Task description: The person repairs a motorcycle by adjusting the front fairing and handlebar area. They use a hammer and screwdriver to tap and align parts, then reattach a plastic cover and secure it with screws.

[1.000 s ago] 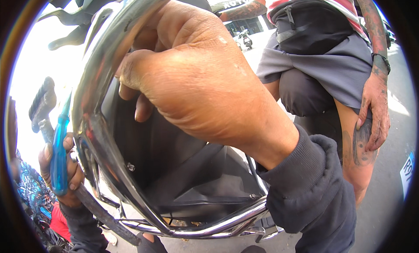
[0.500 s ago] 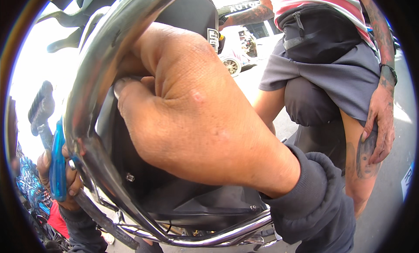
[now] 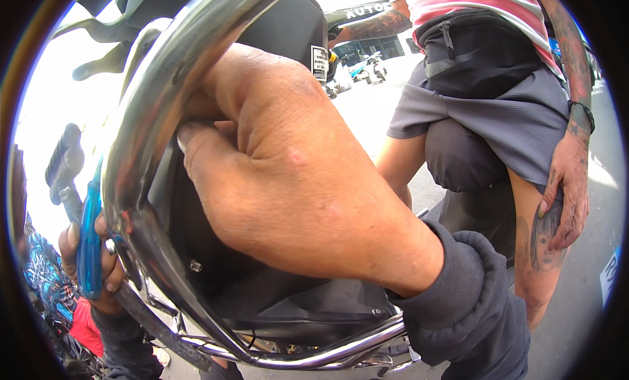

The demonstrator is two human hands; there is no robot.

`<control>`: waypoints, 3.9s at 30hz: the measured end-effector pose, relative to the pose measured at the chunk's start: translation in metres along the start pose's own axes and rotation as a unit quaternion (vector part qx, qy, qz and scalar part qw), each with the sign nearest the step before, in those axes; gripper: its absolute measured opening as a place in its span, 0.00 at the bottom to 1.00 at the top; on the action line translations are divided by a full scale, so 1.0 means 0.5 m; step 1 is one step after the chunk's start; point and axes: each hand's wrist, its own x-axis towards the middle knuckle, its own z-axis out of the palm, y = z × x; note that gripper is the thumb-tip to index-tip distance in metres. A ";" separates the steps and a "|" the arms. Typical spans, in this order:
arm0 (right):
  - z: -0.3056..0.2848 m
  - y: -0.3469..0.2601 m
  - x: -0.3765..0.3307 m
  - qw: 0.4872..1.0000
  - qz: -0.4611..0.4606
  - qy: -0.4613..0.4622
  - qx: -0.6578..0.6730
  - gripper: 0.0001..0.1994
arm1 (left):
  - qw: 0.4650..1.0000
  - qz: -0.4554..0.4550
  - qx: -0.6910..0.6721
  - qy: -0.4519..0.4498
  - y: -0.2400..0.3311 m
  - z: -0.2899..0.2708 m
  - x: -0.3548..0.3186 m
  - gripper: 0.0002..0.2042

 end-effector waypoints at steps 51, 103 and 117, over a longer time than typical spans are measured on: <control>0.253 -0.081 0.212 0.692 -0.136 -0.347 -0.618 0.31 | 0.963 0.123 -0.047 0.233 0.043 -0.208 -0.282 0.10; 0.362 0.064 0.226 0.615 -0.149 -0.247 -0.734 0.09 | 0.666 0.568 0.469 -0.116 -0.043 -0.436 0.117 0.30; 0.372 0.058 0.225 0.624 -0.149 -0.235 -0.730 0.09 | 0.687 0.561 0.450 -0.100 -0.055 -0.468 0.104 0.31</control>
